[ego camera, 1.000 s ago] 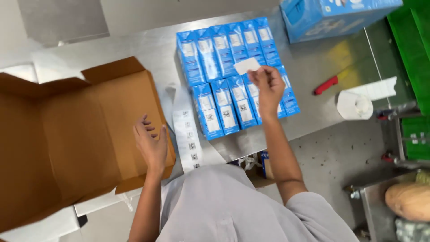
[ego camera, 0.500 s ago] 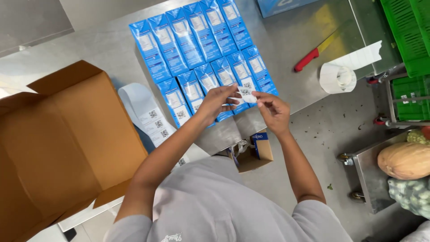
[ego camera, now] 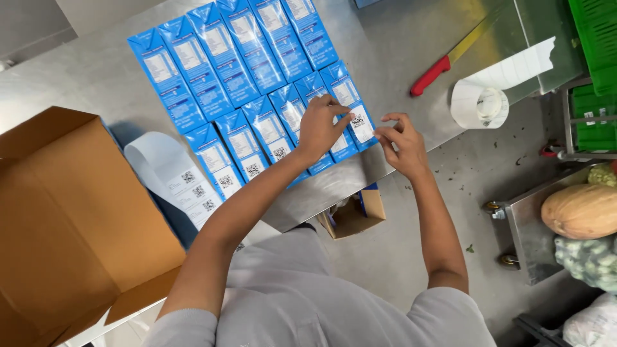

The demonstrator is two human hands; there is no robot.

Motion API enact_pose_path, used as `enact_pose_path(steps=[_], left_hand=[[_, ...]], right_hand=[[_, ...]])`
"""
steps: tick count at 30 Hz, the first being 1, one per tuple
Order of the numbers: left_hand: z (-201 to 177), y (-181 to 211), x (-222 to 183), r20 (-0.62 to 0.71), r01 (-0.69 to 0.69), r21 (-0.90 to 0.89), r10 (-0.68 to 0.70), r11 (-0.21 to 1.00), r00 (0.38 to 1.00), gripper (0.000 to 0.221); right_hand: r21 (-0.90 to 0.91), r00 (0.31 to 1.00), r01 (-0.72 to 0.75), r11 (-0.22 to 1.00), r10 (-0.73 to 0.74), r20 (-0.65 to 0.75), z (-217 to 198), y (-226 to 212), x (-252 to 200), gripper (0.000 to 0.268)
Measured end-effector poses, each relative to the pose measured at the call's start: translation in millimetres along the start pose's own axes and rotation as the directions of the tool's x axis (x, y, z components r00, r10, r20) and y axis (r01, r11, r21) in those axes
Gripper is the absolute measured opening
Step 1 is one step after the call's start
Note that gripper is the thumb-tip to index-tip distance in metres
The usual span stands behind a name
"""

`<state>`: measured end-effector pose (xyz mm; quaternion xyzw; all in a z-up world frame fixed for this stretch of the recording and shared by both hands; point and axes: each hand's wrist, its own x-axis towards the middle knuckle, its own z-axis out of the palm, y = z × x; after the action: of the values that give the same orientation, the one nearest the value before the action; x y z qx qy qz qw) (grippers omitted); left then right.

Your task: The person peels stickers from a roll and applies them to the sides of milk cartons arranged on a metal surface.

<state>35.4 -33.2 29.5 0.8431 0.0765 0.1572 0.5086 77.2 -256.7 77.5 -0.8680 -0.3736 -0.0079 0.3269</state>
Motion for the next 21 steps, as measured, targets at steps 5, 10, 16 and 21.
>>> enact_pose_path(steps=[5,10,16,21], left_hand=[[17,-14,12,0.023,-0.100,0.148,0.098,0.984,0.995,0.016],[20,-19,14,0.041,-0.207,0.212,0.203,0.955,0.978,0.013],[29,-35,15,0.025,-0.152,0.337,0.152,0.929,0.988,0.022],[-65,-3,-41,-0.079,-0.122,0.161,0.136,0.979,0.988,0.021]], right_hand=[[-0.109,0.998,0.023,0.994,-0.016,0.065,11,24,3,0.020],[-0.180,0.995,0.066,0.981,-0.052,0.082,17,31,1,0.024],[-0.295,0.986,0.098,0.950,-0.052,0.160,2,15,-4,0.037],[-0.381,0.962,0.165,0.910,-0.063,0.266,18,-3,-15,0.050]])
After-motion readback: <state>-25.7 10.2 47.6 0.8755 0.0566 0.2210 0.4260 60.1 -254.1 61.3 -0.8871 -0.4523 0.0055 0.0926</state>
